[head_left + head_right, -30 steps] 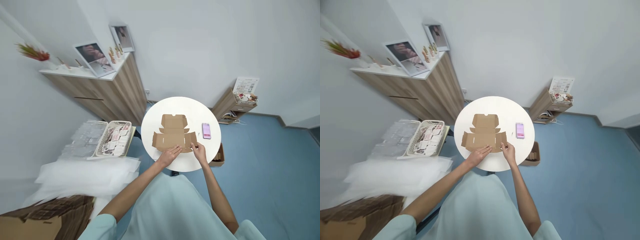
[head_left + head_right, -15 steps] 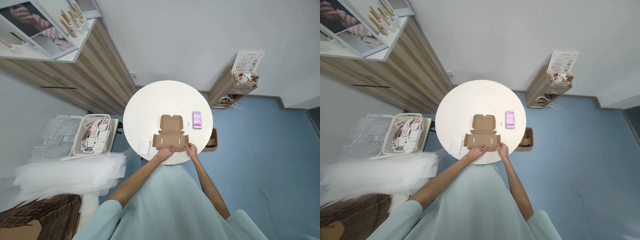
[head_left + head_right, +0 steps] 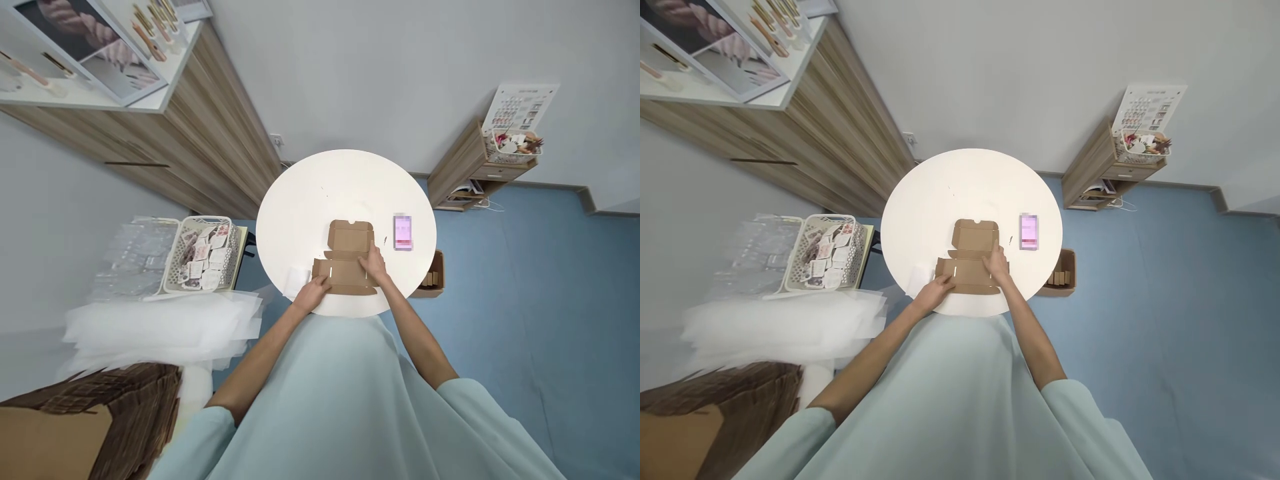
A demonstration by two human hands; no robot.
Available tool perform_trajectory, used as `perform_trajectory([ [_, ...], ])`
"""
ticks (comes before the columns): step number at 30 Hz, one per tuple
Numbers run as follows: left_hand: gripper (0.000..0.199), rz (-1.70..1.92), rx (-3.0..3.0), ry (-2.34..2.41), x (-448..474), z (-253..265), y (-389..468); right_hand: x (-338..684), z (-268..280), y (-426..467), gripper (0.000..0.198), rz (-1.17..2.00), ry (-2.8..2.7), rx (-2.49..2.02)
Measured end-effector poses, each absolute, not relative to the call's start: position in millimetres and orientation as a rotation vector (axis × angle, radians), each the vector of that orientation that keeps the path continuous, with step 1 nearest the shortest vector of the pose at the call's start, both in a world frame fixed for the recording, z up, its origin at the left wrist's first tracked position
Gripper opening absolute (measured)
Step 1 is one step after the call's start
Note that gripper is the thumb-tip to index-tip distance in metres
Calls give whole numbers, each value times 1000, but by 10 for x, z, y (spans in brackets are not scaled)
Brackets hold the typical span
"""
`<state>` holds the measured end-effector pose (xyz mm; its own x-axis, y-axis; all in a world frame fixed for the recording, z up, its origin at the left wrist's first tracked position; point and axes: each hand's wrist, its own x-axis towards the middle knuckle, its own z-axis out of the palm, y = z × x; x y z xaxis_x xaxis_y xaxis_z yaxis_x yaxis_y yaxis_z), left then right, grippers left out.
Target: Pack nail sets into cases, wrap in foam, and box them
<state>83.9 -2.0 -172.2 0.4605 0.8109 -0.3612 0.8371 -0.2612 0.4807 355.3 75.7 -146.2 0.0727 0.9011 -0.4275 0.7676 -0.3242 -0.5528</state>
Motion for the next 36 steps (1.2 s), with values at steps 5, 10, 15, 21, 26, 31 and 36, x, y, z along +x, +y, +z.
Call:
perform_trajectory([
  [5, 35, -27, 2049, 1443, 911, -1682, -29, 3436, -1584, 666, 89, 1118, -1758, -2060],
  [10, 33, 63, 1895, 1614, 956, -1682, -31, 3492, -1601, 391, 113, 1150, -1902, -2004],
  [15, 28, 169, 1765, 1756, 994, -1704, -68, 3623, -1591, 186, 147, 1318, -2050, -1891],
  [21, 66, 194, 1576, 1840, 1013, -1646, 12, 3645, -1630, 143, 140, 1284, -2070, -1919],
  [26, 51, -23, 1775, 1783, 1082, -1573, 141, 3628, -1645, 157, 133, 1245, -2085, -1935],
  [31, 44, -114, 1880, 1738, 1096, -1510, 153, 3632, -1668, 142, 133, 1230, -2092, -1942],
  [36, 52, 86, 1811, 1937, 939, -1447, 53, 3632, -1712, 135, 131, 1223, -2084, -1945],
])
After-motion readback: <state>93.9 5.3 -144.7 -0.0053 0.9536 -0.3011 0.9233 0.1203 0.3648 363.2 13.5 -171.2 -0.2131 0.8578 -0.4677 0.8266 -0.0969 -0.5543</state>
